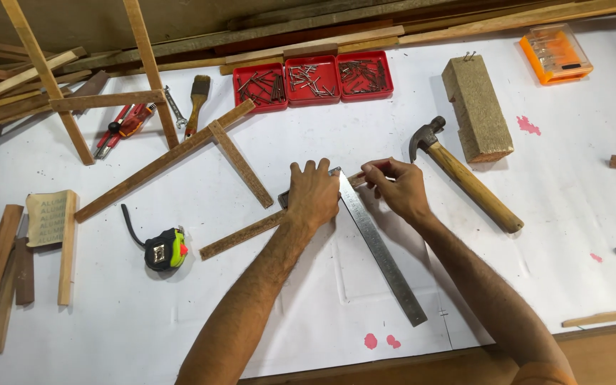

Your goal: The person aligns thin wooden strips on a workbench and hammers nails to join them into a small frame structure. They then use a tape measure to take measurements, mark a strip with a pencil, check alignment with a try square, and reposition the assembled frame while continuing to fit pieces together.

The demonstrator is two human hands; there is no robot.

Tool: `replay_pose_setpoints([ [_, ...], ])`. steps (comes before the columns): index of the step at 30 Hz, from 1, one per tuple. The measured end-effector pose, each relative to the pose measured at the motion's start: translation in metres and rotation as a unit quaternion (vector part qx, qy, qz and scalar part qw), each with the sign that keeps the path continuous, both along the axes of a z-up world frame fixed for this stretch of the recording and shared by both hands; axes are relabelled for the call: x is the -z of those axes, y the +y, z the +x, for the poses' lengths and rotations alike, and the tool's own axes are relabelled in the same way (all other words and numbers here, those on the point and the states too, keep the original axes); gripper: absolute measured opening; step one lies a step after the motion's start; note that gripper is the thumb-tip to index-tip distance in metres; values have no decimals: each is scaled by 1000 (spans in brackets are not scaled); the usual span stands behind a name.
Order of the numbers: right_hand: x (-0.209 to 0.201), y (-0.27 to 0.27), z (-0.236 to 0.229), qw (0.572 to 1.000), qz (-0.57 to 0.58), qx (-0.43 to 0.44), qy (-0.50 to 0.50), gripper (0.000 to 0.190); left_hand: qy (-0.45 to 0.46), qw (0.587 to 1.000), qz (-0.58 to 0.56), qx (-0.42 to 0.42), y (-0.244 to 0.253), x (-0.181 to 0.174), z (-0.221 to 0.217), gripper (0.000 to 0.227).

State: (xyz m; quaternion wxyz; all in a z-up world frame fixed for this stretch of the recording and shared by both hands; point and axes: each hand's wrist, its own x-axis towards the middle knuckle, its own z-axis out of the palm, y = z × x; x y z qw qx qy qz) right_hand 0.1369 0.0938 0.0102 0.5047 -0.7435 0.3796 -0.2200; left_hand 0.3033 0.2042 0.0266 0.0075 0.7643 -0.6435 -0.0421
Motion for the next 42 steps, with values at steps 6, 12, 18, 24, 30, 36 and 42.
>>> replay_pose_setpoints([
  [6, 22, 11, 4, 996, -84, 15, -27, 24, -46, 995, 86, -6, -9, -15, -9, 10],
  [12, 17, 19, 8, 994, -108, 8, 2, 25, -59, 994, 92, -2, -14, -15, -7, 12],
  [18, 24, 15, -4, 980, -197, -31, 23, 21, -63, 993, 96, -2, -15, -14, -8, 11],
  [24, 16, 20, -6, 959, -272, -61, 51, 19, -63, 993, 98, 10, -16, -16, -5, 9],
  [30, 21, 21, 2, 943, -322, -83, 24, 18, -59, 994, 92, 4, -16, -9, -5, 12],
  [36, 23, 21, -6, 934, -341, -99, 41, 20, -54, 994, 94, 8, -17, -12, -2, 8],
  [42, 30, 29, 2, 944, -324, -65, 16, 19, -42, 994, 100, 5, -14, -17, -3, 11],
])
